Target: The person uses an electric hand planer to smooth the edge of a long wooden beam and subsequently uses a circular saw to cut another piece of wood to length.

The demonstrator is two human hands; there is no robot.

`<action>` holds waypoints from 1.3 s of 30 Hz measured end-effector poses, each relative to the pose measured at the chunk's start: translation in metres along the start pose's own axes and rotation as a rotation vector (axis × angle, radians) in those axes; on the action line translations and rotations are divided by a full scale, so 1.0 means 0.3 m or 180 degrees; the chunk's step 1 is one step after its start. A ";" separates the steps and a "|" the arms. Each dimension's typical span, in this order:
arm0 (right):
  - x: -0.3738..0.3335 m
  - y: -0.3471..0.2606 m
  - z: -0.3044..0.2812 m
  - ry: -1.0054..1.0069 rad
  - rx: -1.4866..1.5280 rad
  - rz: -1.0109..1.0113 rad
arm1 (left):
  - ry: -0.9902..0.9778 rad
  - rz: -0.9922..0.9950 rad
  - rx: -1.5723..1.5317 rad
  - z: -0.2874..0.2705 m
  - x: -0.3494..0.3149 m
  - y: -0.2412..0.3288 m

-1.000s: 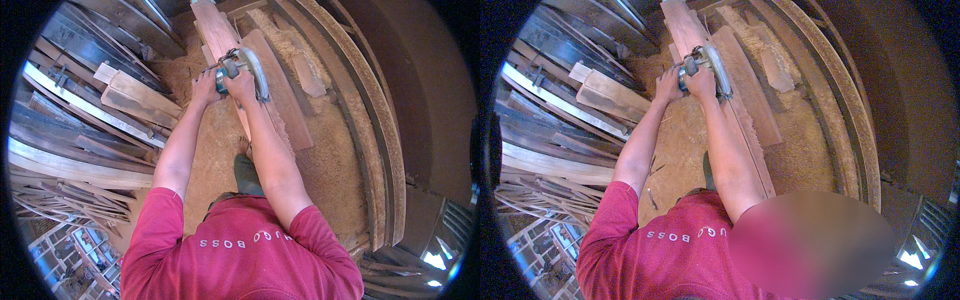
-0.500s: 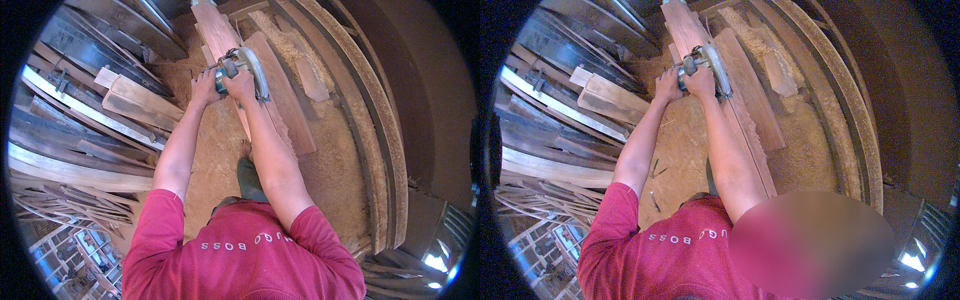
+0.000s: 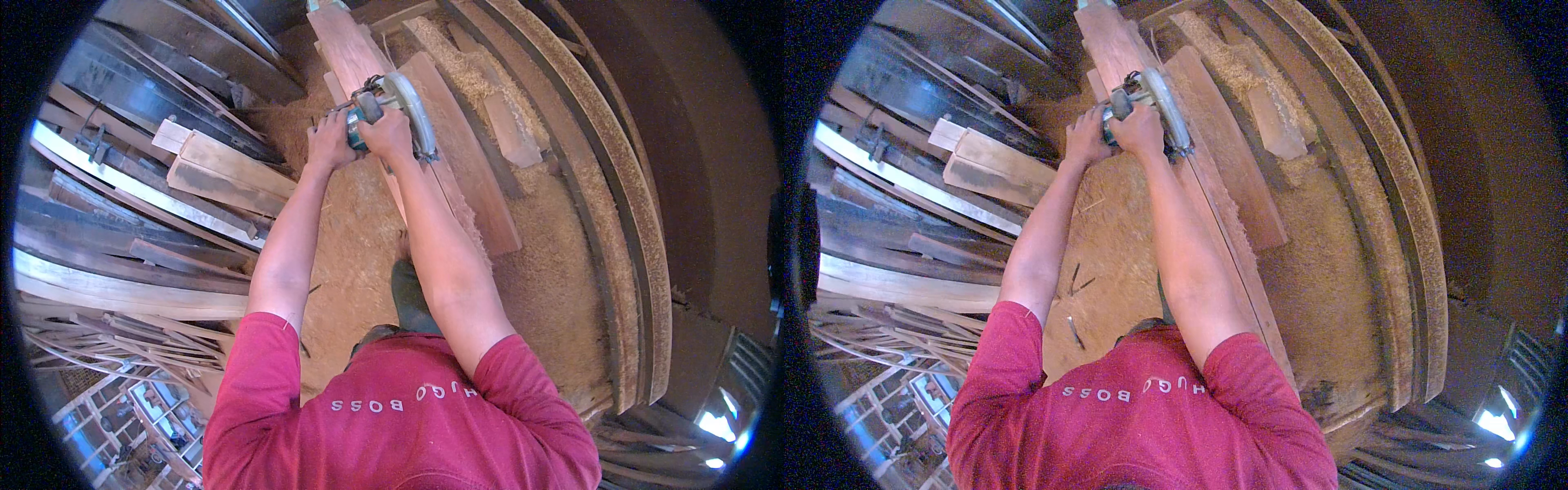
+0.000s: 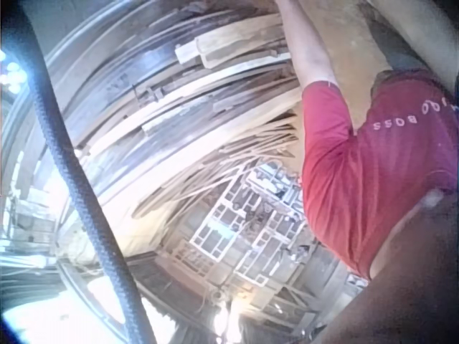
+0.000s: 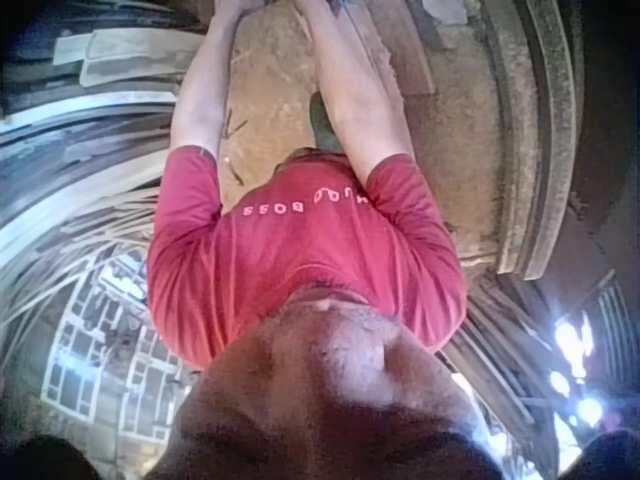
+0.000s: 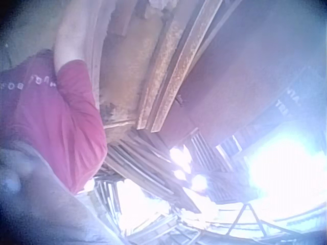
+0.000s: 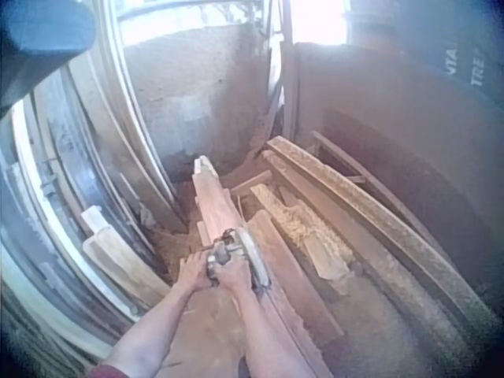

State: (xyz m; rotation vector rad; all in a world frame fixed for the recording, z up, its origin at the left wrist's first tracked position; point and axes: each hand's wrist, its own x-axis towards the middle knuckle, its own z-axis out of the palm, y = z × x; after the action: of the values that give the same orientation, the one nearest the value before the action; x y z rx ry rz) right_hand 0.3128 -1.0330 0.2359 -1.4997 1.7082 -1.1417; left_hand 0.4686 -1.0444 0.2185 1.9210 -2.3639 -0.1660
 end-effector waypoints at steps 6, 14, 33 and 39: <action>0.032 -0.010 0.005 -0.0256 0.0065 0.0139 | 0.0068 0.0017 -0.0108 -0.004 0.029 -0.016; 0.070 -0.018 0.027 -0.0128 0.0004 0.0085 | 0.0003 -0.0031 0.0042 -0.015 0.069 -0.035; 0.162 -0.036 0.080 -0.0223 0.0044 0.0048 | 0.0129 0.0031 0.0020 -0.049 0.142 -0.075; 0.203 -0.040 0.100 -0.0273 0.0045 0.0158 | 0.0202 0.0053 0.0030 -0.050 0.183 -0.093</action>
State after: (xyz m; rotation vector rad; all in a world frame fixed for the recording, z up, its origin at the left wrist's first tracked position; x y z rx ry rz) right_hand 0.3326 -1.0990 0.2392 -1.4685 1.6669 -1.0469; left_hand 0.4864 -1.1041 0.2296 1.8810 -2.3437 -0.0914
